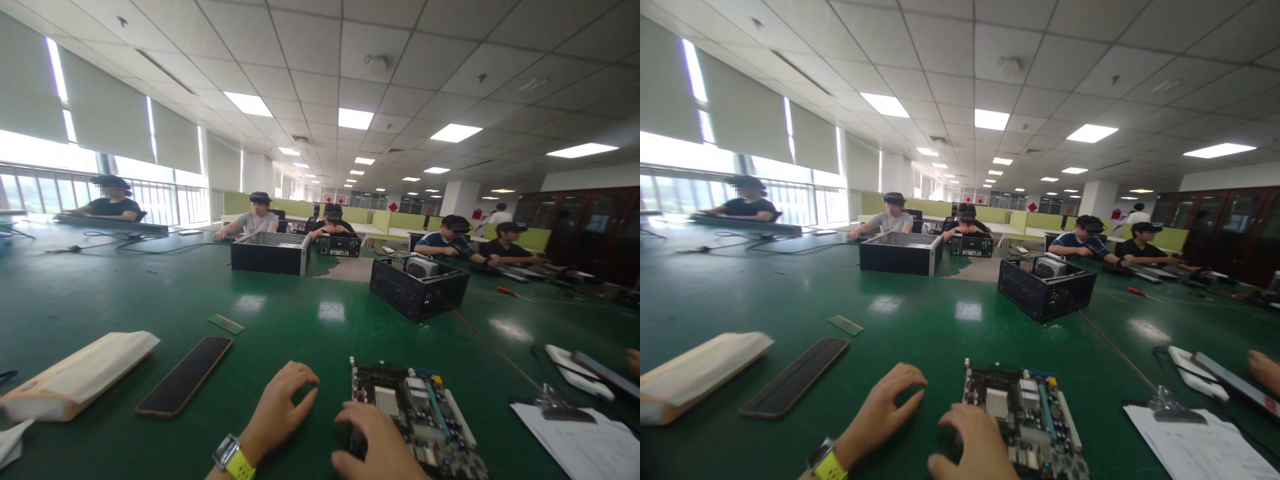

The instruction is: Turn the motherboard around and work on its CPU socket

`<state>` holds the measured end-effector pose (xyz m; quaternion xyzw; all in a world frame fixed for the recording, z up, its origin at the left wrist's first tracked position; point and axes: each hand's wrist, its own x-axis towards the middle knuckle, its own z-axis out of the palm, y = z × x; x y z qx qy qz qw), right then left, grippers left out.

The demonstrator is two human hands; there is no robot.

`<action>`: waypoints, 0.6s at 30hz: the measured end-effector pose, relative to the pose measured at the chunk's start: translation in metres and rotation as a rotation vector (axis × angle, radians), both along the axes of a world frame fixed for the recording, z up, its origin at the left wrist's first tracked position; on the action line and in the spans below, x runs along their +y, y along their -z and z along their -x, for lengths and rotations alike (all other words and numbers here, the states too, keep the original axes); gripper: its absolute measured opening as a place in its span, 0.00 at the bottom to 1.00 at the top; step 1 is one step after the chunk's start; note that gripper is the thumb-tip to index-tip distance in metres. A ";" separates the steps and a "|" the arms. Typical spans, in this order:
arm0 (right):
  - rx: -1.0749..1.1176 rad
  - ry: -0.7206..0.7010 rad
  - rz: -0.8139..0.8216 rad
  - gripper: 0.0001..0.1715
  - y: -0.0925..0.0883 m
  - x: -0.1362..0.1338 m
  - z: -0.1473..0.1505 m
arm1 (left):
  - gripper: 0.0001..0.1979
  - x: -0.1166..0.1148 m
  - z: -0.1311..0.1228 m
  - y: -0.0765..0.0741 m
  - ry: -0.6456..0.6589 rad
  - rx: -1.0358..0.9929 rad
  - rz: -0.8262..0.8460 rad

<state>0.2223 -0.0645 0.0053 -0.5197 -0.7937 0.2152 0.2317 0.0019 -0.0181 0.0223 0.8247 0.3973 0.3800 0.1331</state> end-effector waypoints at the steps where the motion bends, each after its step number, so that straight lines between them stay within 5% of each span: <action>1: 0.041 -0.113 0.033 0.29 0.001 -0.003 0.007 | 0.07 0.001 -0.001 0.001 -0.001 0.002 0.002; 3: 0.154 -0.313 0.086 0.31 -0.001 -0.008 0.017 | 0.10 0.002 -0.003 0.002 0.001 0.008 0.014; 5: 0.268 -0.351 0.069 0.30 -0.009 -0.013 0.022 | 0.16 0.003 -0.005 0.005 0.008 0.022 0.033; 11: 0.201 0.119 -0.166 0.23 -0.035 0.000 -0.005 | 0.32 0.002 -0.006 0.011 0.063 0.132 0.109; 14: 0.035 0.227 -0.176 0.25 -0.025 0.027 -0.036 | 0.31 0.001 -0.005 0.011 0.072 0.151 0.131; 18: -0.050 0.201 -0.107 0.23 -0.004 0.052 -0.060 | 0.30 0.002 -0.003 0.011 0.091 0.139 0.141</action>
